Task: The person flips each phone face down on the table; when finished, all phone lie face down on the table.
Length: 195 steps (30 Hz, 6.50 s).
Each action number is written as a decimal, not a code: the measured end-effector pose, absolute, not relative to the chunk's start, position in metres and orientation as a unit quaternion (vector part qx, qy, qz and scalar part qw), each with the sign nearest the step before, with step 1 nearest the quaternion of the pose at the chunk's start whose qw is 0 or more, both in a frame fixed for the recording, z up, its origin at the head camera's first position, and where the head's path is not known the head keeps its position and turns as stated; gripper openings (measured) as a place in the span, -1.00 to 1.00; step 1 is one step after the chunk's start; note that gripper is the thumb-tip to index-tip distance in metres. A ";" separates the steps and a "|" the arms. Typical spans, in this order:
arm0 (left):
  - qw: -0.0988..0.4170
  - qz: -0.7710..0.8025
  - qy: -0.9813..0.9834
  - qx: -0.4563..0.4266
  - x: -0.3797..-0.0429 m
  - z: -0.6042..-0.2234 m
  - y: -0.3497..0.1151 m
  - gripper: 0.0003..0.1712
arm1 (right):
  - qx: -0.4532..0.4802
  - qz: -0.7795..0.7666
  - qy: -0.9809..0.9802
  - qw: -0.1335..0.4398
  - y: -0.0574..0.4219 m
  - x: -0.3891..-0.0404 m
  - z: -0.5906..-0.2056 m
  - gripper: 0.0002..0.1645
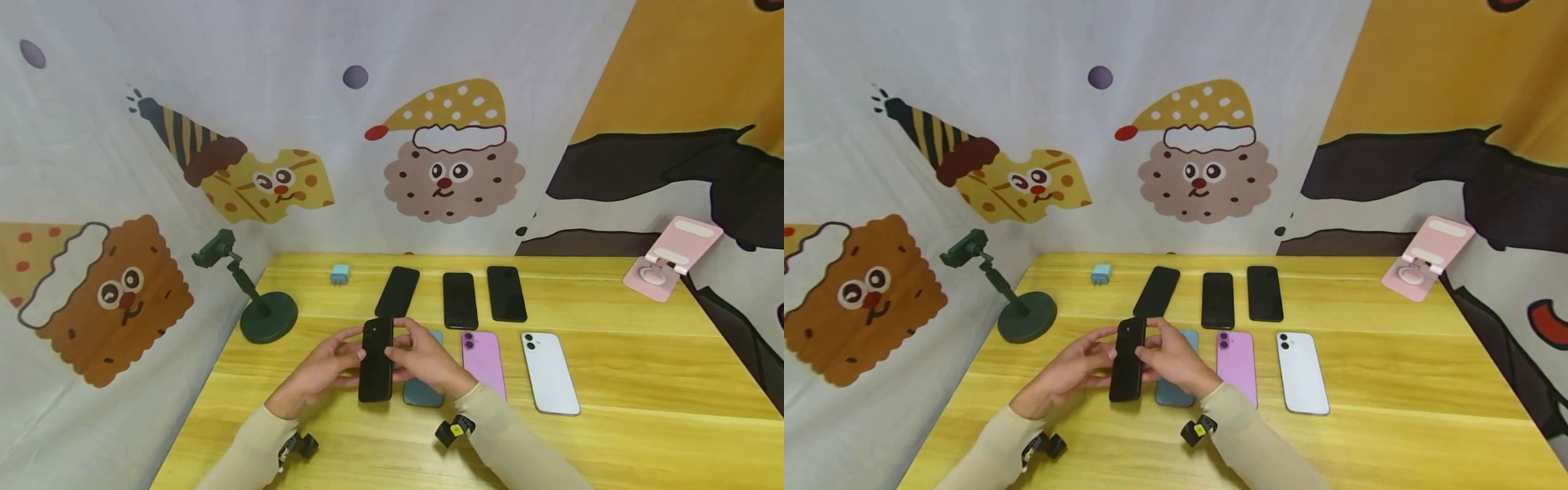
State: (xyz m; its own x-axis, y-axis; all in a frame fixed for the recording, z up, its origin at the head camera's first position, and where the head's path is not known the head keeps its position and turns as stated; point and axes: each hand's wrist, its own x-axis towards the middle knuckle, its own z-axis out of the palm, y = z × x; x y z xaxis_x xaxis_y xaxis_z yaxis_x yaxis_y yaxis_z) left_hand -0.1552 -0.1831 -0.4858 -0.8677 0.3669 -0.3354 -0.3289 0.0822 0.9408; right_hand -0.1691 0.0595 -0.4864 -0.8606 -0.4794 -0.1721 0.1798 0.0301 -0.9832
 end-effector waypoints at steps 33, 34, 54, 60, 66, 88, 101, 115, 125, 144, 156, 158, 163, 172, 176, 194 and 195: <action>0.244 0.607 0.756 -0.027 -0.170 -0.483 -0.193 -0.24 | -0.111 -0.578 0.788 0.178 0.042 -0.182 -0.509 -0.14; 0.244 0.602 0.760 -0.029 -0.170 -0.483 -0.193 -0.24 | -0.112 -0.575 0.790 0.179 0.042 -0.182 -0.509 -0.15; 0.229 0.566 0.791 -0.049 -0.166 -0.473 -0.188 -0.18 | -0.100 -0.606 0.759 0.216 0.049 -0.177 -0.502 -0.24; 0.211 0.518 0.828 -0.031 -0.169 -0.466 -0.188 -0.21 | -0.112 -0.605 0.757 0.220 0.055 -0.181 -0.498 -0.30; 0.191 0.480 0.857 0.003 -0.181 -0.463 -0.178 -0.32 | -0.127 -0.586 0.774 0.201 0.062 -0.189 -0.494 -0.37; 0.163 0.553 0.816 0.039 -0.260 -0.474 -0.151 -0.37 | -0.094 -0.593 0.786 0.147 0.089 -0.246 -0.483 -0.34; 0.214 0.576 0.789 0.010 -0.283 -0.485 -0.148 -0.28 | -0.049 -0.612 0.768 0.182 0.092 -0.271 -0.497 -0.17; 0.270 0.603 0.750 -0.026 -0.300 -0.480 -0.146 -0.23 | -0.009 -0.680 0.702 0.212 0.091 -0.282 -0.493 -0.17; 0.283 0.610 0.739 -0.044 -0.304 -0.485 -0.149 -0.29 | -0.002 -0.669 0.713 0.211 0.088 -0.281 -0.494 -0.22; 0.240 0.700 0.672 -0.030 -0.292 -0.493 -0.142 -0.44 | 0.009 -0.641 0.742 0.196 0.081 -0.279 -0.487 -0.27; 0.278 0.686 0.672 0.007 -0.291 -0.489 -0.142 -0.33 | 0.003 -0.653 0.730 0.202 0.077 -0.285 -0.489 -0.33; 0.297 0.679 0.671 0.018 -0.290 -0.485 -0.141 -0.32 | -0.002 -0.658 0.724 0.206 0.075 -0.284 -0.488 -0.33; 0.323 0.658 0.679 0.039 -0.288 -0.480 -0.136 -0.27 | -0.005 -0.670 0.711 0.213 0.071 -0.282 -0.489 -0.34; 0.323 0.638 0.695 0.065 -0.284 -0.480 -0.129 -0.30 | 0.006 -0.679 0.705 0.205 0.072 -0.281 -0.488 -0.39; 0.308 0.645 0.698 0.049 -0.286 -0.477 -0.130 -0.36 | 0.005 -0.686 0.704 0.186 0.076 -0.280 -0.481 -0.41; 0.267 0.668 0.695 -0.017 -0.294 -0.475 -0.137 -0.41 | -0.016 -0.691 0.708 0.144 0.076 -0.274 -0.466 -0.39; 0.265 0.667 0.696 -0.018 -0.294 -0.475 -0.137 -0.41 | -0.019 -0.690 0.708 0.146 0.077 -0.274 -0.466 -0.39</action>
